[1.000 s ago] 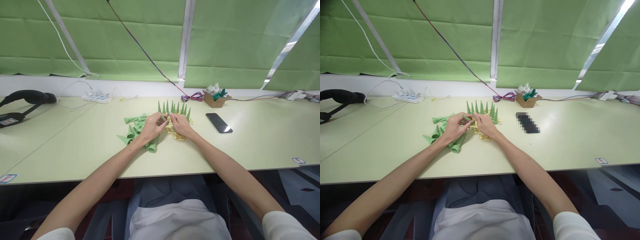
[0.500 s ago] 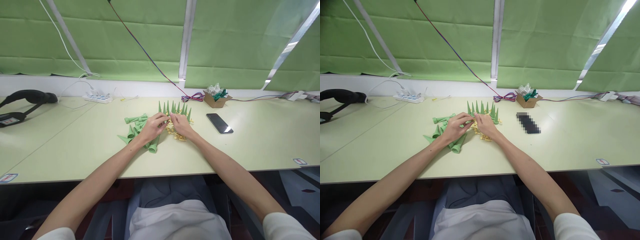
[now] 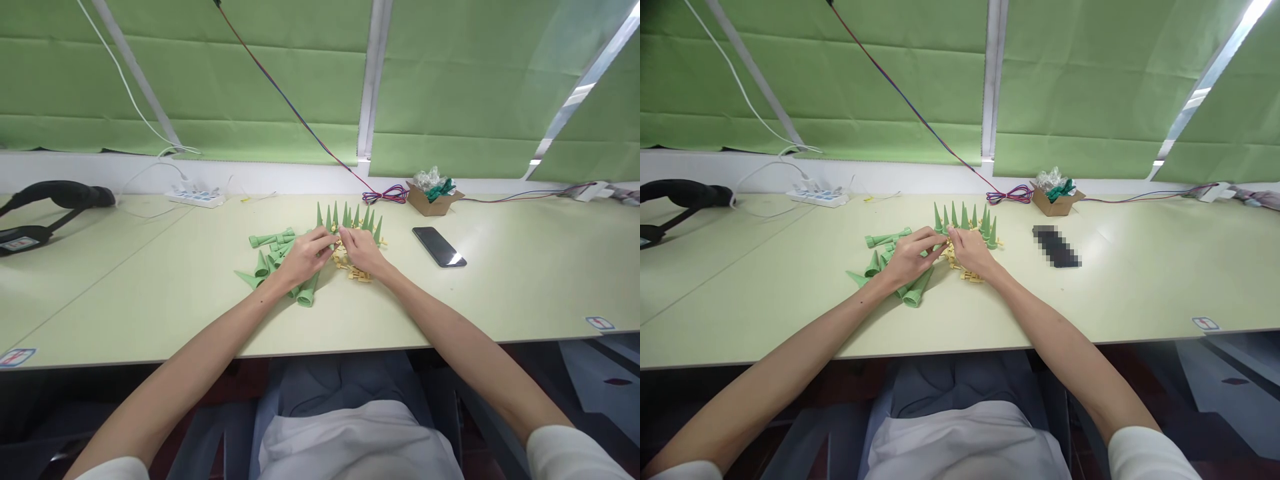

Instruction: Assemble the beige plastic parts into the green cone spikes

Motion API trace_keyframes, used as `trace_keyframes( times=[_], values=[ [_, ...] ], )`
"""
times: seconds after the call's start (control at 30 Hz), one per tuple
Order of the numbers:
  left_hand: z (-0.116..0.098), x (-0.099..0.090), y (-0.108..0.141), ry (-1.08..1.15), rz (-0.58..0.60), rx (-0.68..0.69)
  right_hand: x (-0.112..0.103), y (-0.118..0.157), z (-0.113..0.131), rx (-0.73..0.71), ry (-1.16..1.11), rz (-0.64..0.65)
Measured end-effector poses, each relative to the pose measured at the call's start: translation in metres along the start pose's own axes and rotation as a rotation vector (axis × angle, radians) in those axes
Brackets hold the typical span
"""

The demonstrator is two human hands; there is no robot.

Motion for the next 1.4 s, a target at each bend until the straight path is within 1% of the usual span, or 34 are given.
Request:
trace_keyframes(
  times=[0.2, 0.5, 0.9, 1.1, 1.17, 1.23, 1.3, 1.4],
  values=[
    [0.000, 0.000, 0.000, -0.006, 0.023, -0.023, 0.000, -0.001, 0.001, 0.006, 0.001, 0.004],
    [0.001, 0.002, 0.002, -0.050, 0.035, 0.026, 0.000, -0.002, 0.001, 0.025, 0.016, 0.022],
    [-0.003, -0.001, -0.002, 0.006, 0.098, -0.037, 0.001, -0.001, 0.001, 0.019, 0.031, 0.022],
    [-0.001, -0.004, -0.006, 0.041, 0.057, -0.064, 0.002, 0.000, 0.003, 0.046, -0.029, 0.024],
    [0.000, -0.005, -0.008, 0.063, 0.035, -0.092, 0.002, 0.001, 0.002, 0.045, -0.047, -0.004],
    [0.000, -0.006, -0.010, 0.074, 0.021, -0.141, 0.001, 0.001, 0.002, 0.041, -0.049, -0.060],
    [0.001, -0.007, -0.011, 0.074, 0.020, -0.201, -0.002, 0.002, 0.004, 0.037, -0.051, -0.126],
    [0.002, -0.007, -0.011, 0.080, 0.031, -0.292, -0.006, 0.003, 0.009, 0.009, -0.090, -0.174]
  ],
)
Point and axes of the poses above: each hand's wrist, its own y-axis away from the middle knuckle, its own x-axis out of the palm, z = x × y, the point moved 2 cm from there along -y, towards the middle knuckle, and after that the axes turned 7 degrees about -y, right-handed, at the moved point
